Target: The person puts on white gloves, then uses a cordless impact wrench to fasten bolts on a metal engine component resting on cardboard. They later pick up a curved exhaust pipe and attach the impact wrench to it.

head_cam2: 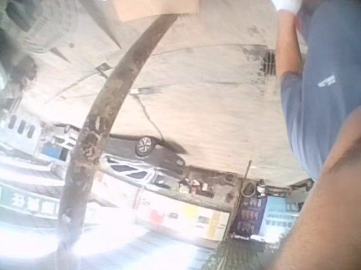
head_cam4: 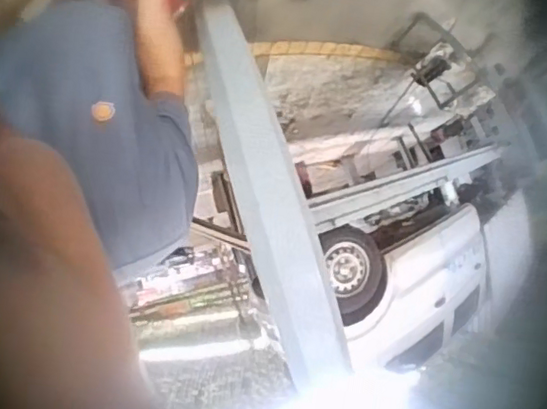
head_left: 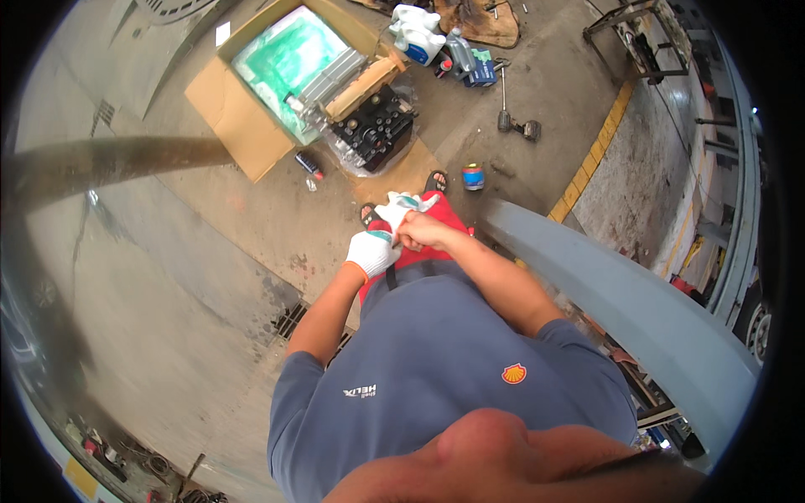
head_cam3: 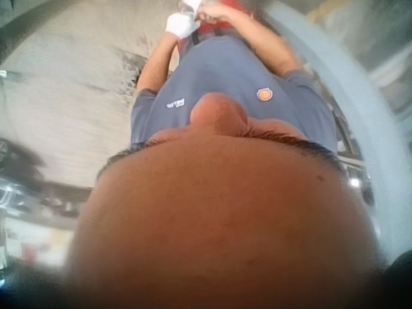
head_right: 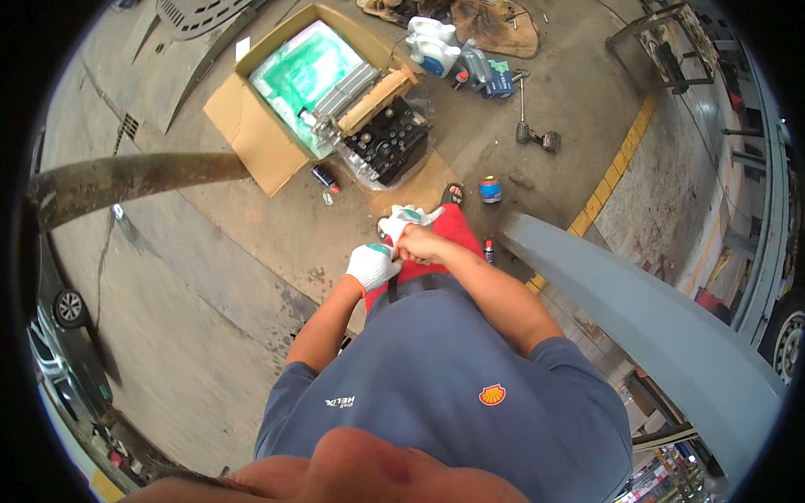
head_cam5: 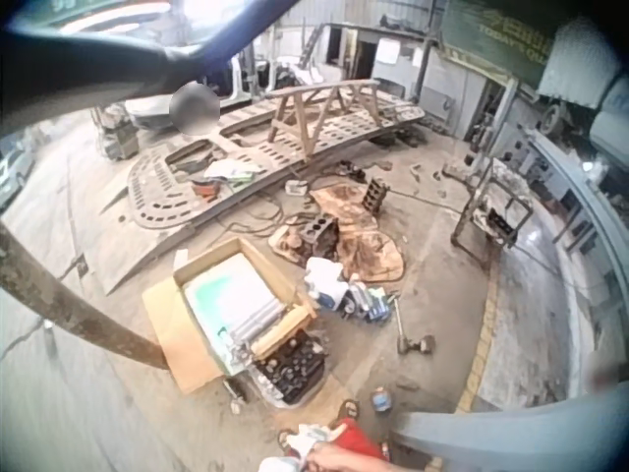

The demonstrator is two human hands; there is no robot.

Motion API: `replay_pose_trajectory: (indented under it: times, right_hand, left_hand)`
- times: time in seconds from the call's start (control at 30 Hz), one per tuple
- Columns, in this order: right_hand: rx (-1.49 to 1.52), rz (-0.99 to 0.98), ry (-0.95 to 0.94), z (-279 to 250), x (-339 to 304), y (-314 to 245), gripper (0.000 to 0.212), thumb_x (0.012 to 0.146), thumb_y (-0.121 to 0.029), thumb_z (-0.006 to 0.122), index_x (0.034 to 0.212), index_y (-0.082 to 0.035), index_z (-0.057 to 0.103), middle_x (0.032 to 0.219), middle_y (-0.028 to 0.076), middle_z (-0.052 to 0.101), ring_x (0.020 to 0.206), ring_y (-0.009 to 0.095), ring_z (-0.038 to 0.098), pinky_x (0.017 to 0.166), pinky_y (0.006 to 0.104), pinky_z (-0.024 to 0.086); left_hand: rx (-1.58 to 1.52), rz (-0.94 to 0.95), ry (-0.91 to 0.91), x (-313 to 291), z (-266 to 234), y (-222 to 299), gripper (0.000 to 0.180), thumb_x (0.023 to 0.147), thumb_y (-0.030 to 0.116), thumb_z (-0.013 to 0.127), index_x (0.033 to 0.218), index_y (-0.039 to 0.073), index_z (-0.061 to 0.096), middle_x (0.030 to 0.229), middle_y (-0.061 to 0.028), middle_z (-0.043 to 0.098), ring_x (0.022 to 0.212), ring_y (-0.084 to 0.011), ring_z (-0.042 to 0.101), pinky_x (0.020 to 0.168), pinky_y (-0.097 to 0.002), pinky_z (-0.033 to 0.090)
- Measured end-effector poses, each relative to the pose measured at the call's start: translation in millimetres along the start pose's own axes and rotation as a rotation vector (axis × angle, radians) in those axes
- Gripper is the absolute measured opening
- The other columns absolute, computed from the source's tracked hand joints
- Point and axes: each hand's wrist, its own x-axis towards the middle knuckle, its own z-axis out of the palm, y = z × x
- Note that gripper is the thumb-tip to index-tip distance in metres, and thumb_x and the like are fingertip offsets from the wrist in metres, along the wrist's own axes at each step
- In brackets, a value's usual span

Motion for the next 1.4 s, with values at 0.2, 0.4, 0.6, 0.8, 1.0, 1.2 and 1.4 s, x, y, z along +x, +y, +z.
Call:
replay_pose_trajectory:
  times: [0.2,0.4,0.6,0.8,1.0,1.2,1.4]
  right_hand:
    - [0.721,-0.284,-0.134,-48.4,-8.7,-9.0,0.013,0.104,-0.012,0.057,0.092,-0.008,0.060,0.071,-0.003,0.051,0.059,0.010,0.045,0.055,0.0278,0.037]
    - [0.724,-0.254,-0.326,-122.6,-38.2,1.8,0.012,0.105,-0.011,0.057,0.096,-0.006,0.063,0.079,0.000,0.056,0.075,0.014,0.057,0.070,0.0300,0.045]
    - [0.861,-0.466,-0.196,-161.4,-49.4,7.8,0.030,0.099,0.003,0.055,0.126,0.000,0.065,0.102,0.010,0.073,0.096,0.023,0.072,0.083,0.0385,0.062]
    - [0.539,-0.664,0.025,-183.3,-45.0,-23.3,0.038,0.103,-0.004,0.050,0.139,0.000,0.060,0.119,0.010,0.075,0.088,0.019,0.074,0.071,0.0326,0.059]
    - [0.345,-0.746,-0.130,-193.2,-67.8,-67.2,0.027,0.109,-0.023,0.055,0.118,-0.008,0.076,0.118,0.010,0.077,0.114,0.024,0.071,0.102,0.0409,0.054]
    - [-0.307,-0.972,0.487,-211.3,-7.9,-70.9,0.032,0.104,-0.013,0.050,0.125,-0.014,0.074,0.124,0.017,0.075,0.105,0.025,0.074,0.095,0.0371,0.057]
    - [-0.105,-0.367,-0.039,-201.7,-40.6,-111.5,0.049,0.115,-0.036,0.036,0.157,-0.016,0.052,0.140,0.011,0.070,0.116,0.026,0.068,0.106,0.0383,0.050]
  left_hand:
    - [-0.194,-0.108,0.049,47.0,-21.9,52.6,0.035,0.095,0.038,0.068,0.089,0.004,0.074,0.084,-0.0212,0.073,0.077,-0.0395,0.072,0.070,-0.0479,0.055]
    - [-0.629,-0.294,-0.004,81.3,-20.2,88.7,0.033,0.101,0.029,0.072,0.095,-0.003,0.073,0.073,-0.0076,0.066,0.069,-0.0082,0.054,0.064,-0.0306,0.049]
    - [-0.647,-0.369,-0.003,122.9,-39.6,152.4,0.030,0.102,0.025,0.072,0.086,-0.001,0.069,0.067,-0.0020,0.056,0.065,-0.0069,0.047,0.059,-0.0314,0.044]
    - [-0.464,-0.154,0.114,152.4,-57.8,198.0,0.038,0.101,0.023,0.072,0.072,0.001,0.061,0.062,-0.0121,0.051,0.056,-0.0162,0.042,0.055,-0.0380,0.040]
    - [-0.258,-0.036,0.223,169.8,-57.5,193.2,0.034,0.097,0.025,0.071,0.070,0.005,0.064,0.066,-0.0172,0.061,0.058,-0.0344,0.061,0.057,-0.0444,0.047]
    - [-0.505,-0.027,0.103,176.0,-73.4,207.9,0.040,0.099,0.023,0.071,0.067,0.003,0.059,0.060,-0.0179,0.052,0.049,-0.0270,0.045,0.052,-0.0427,0.041]
    - [-0.407,0.090,0.171,178.9,-90.3,200.0,0.044,0.101,0.025,0.071,0.065,0.003,0.059,0.055,-0.0147,0.050,0.048,-0.0249,0.043,0.051,-0.0431,0.038]
